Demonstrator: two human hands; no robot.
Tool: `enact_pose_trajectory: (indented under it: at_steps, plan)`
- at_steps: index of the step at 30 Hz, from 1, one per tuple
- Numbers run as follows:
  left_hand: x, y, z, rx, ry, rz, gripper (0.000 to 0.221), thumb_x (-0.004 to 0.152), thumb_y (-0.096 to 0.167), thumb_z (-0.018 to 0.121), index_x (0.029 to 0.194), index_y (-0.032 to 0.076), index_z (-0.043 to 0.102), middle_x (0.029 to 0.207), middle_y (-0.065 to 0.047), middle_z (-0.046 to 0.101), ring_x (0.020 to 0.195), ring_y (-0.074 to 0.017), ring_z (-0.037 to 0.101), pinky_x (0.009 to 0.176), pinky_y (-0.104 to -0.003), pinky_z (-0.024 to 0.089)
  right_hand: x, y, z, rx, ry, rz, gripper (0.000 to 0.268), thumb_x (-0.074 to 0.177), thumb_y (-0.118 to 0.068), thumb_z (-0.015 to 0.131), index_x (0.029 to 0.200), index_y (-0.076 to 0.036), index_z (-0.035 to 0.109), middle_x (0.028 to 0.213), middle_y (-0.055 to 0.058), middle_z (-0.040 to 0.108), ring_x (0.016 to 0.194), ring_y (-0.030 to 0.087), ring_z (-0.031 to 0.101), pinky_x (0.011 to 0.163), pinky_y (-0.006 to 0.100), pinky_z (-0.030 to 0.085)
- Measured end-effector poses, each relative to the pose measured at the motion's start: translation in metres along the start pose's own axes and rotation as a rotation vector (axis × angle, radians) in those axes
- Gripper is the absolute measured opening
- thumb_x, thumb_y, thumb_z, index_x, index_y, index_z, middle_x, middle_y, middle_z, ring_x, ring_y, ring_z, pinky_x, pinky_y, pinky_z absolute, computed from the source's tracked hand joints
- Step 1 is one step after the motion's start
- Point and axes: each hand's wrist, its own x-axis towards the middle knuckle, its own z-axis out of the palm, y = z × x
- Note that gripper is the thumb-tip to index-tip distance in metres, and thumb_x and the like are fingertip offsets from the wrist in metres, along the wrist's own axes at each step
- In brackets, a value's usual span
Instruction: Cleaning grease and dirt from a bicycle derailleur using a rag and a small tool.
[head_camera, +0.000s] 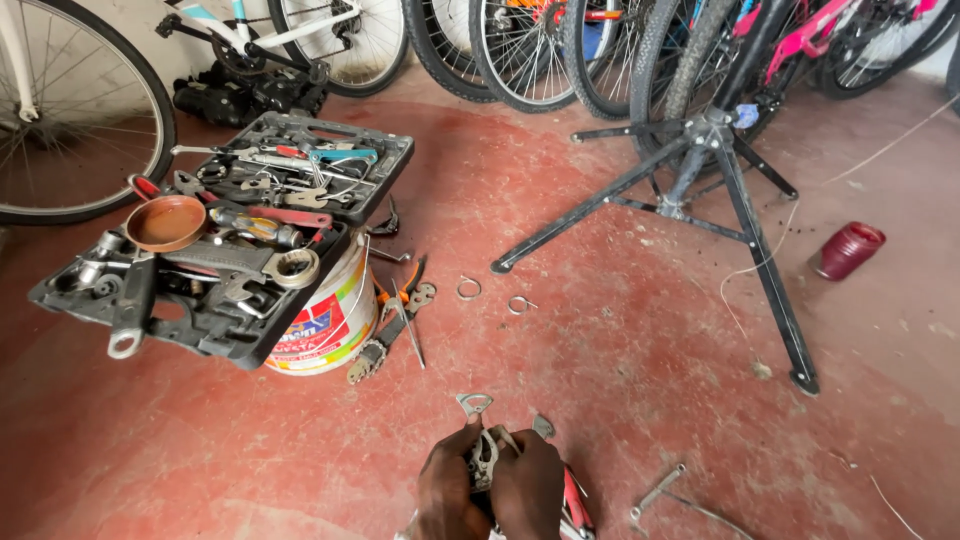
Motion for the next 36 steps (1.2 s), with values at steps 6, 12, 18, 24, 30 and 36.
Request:
enact_pose_trajectory:
  at_steps: [6, 12, 18, 24, 30, 36]
  plan:
    - [0.104, 0.040, -0.004, -0.112, -0.053, 0.145, 0.035, 0.096, 0.029, 0.053, 0.091, -0.004, 0.063, 0.077, -0.013, 0.060, 0.062, -0.0192, 0.050, 0.057, -0.031, 0.042, 0.064, -0.008, 0.087, 0.282, 0.011, -0.146, 0.020, 0.079, -0.021, 0.059, 0.090, -0.008, 0.068, 0.080, 0.005, 0.073, 0.070, 0.017, 0.066, 0.069, 0.027, 0.052]
    - [0.197, 0.086, -0.022, -0.263, -0.099, 0.106, 0.035, 0.096, 0.032, 0.050, 0.098, -0.001, 0.062, 0.087, -0.010, 0.062, 0.070, -0.0176, 0.054, 0.064, -0.030, 0.045, 0.115, -0.020, 0.174, 0.798, -0.282, -0.199, 0.024, 0.075, 0.003, 0.059, 0.097, 0.004, 0.068, 0.085, 0.013, 0.070, 0.076, 0.019, 0.060, 0.069, 0.030, 0.049]
    - [0.293, 0.130, -0.046, -0.280, -0.123, 0.055, 0.030, 0.097, 0.031, 0.047, 0.091, 0.004, 0.061, 0.082, -0.007, 0.062, 0.068, -0.0163, 0.056, 0.063, -0.030, 0.046, 0.155, -0.037, 0.249, 1.146, -0.505, 0.293, 0.041, 0.094, -0.023, 0.039, 0.105, 0.009, 0.061, 0.099, 0.021, 0.066, 0.085, 0.030, 0.059, 0.077, 0.039, 0.044]
    - [0.316, 0.161, -0.061, -0.232, -0.012, 0.096, 0.021, 0.092, 0.021, 0.058, 0.092, 0.001, 0.061, 0.079, -0.009, 0.061, 0.064, -0.0183, 0.055, 0.058, -0.029, 0.045, 0.234, -0.010, 0.371, 0.803, -0.259, -0.008, 0.029, 0.089, -0.012, 0.045, 0.111, 0.007, 0.042, 0.102, 0.017, 0.046, 0.087, 0.021, 0.044, 0.078, 0.034, 0.042]
    - [0.331, 0.159, -0.084, -0.192, -0.070, 0.033, 0.025, 0.093, 0.023, 0.051, 0.096, 0.001, 0.062, 0.083, -0.012, 0.064, 0.067, -0.0206, 0.056, 0.062, -0.032, 0.046, 0.249, -0.023, 0.360, -0.271, -0.268, -0.768, 0.008, 0.072, -0.006, 0.050, 0.070, -0.003, 0.057, 0.058, 0.011, 0.060, 0.052, 0.025, 0.057, 0.056, 0.038, 0.047]
    - [0.302, 0.152, -0.063, -0.162, -0.340, 0.007, 0.030, 0.096, 0.027, 0.047, 0.102, 0.001, 0.061, 0.089, -0.012, 0.067, 0.069, -0.0176, 0.059, 0.062, -0.029, 0.046, 0.289, 0.057, 0.354, -0.712, -0.542, -0.631, 0.029, 0.077, -0.025, 0.047, 0.076, -0.005, 0.068, 0.085, 0.016, 0.065, 0.077, 0.033, 0.062, 0.068, 0.042, 0.047]
